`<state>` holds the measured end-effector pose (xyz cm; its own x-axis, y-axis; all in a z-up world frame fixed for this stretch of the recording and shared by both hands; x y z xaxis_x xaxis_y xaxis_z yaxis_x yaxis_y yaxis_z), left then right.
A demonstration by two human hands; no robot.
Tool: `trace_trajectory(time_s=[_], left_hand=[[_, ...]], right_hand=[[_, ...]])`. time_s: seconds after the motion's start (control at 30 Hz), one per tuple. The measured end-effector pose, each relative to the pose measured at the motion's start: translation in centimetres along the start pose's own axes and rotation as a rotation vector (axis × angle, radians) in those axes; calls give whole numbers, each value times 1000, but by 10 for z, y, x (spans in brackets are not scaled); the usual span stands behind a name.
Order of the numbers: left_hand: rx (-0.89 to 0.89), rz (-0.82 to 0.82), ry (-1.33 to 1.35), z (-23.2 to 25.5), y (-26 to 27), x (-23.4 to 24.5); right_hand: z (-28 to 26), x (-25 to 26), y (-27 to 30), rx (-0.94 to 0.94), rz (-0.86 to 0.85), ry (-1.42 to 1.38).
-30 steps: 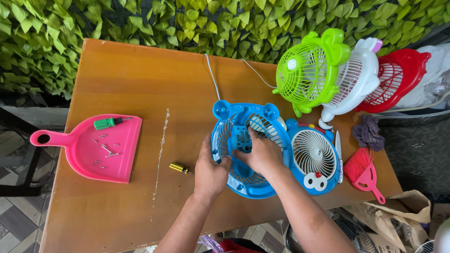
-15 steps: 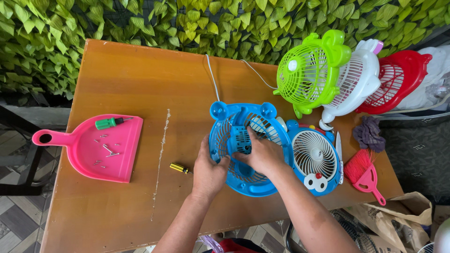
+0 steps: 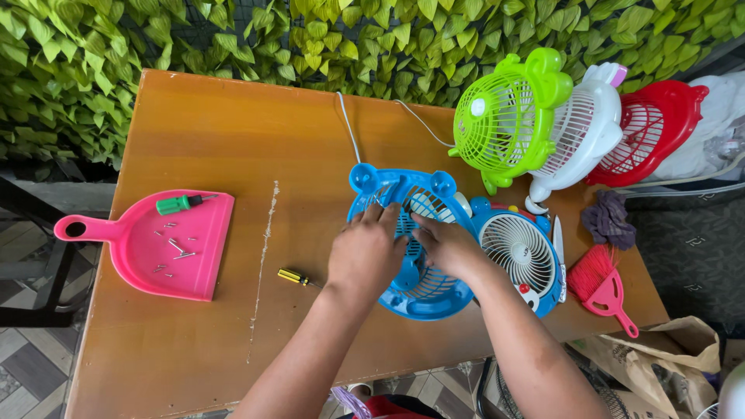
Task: The person assembles a small blue portable fan on a wooden table. They use a screwdriver to tighten screws into the fan's cage, attach the fan blade to the motor, and then secure the front cover to complete the assembly.
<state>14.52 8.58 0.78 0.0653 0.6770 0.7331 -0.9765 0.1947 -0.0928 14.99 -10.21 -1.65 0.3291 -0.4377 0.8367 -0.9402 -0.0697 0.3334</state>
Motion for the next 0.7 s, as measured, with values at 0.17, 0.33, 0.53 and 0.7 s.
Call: trace_trajectory(time_s=[0.17, 0.33, 0.53, 0.7], left_hand=[[322, -349, -90, 2, -42, -61], [433, -430, -87, -12, -50, -75], [463, -310, -49, -10, -46, -71], [470, -283, -37, -7, -43, -74]], right_hand=[[1, -2, -3, 51, -1, -120], [17, -6, -17, 164, 58, -174], [19, -6, -20, 106, 22, -219], [25, -8, -24, 70, 12, -169]])
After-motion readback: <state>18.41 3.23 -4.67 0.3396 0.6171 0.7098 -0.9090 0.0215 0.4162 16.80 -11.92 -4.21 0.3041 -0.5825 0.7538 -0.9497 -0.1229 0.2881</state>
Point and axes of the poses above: each hand's wrist, its own y-axis away from the middle knuckle, its own x-axis out of the back of the hand, z = x × y, the point moved 5 cm from there along -y, towards the middle knuckle, and after that the axes turned 10 degrees about x, right-handed, at the moved point
